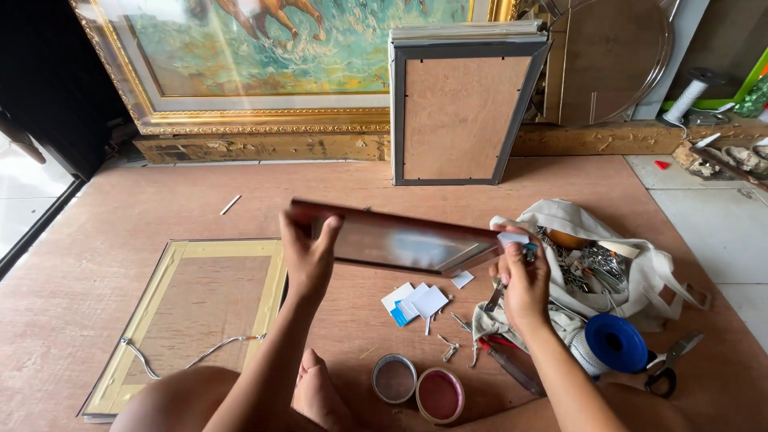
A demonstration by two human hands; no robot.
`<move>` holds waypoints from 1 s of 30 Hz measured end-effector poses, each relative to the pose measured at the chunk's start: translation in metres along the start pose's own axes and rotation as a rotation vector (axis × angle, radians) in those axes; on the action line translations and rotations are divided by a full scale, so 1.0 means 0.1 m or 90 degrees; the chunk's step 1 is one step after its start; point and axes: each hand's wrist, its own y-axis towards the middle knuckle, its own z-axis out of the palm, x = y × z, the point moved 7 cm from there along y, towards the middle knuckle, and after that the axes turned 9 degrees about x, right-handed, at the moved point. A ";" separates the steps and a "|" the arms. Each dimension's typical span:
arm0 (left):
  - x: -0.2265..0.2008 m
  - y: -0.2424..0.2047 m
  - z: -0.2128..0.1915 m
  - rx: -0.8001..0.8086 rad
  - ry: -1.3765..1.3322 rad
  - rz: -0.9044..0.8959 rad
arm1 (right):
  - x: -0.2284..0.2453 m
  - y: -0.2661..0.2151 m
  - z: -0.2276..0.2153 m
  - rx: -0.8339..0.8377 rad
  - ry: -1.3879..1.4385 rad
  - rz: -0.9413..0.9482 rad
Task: The person wipes the glass of a small picture frame with a cloth, then places paper corners onto the frame and secures them using tape and a handheld tool.
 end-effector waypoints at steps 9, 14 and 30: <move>-2.23 0.51 0.93 0.046 0.469 0.325 | -1.11 -0.16 -0.37 0.040 -0.514 0.145; -1.69 0.53 1.33 0.093 0.629 0.279 | -1.84 -0.49 0.01 0.274 -0.622 0.124; -1.29 0.49 2.05 0.362 0.754 0.151 | -1.48 -0.39 -0.21 0.251 -0.595 0.399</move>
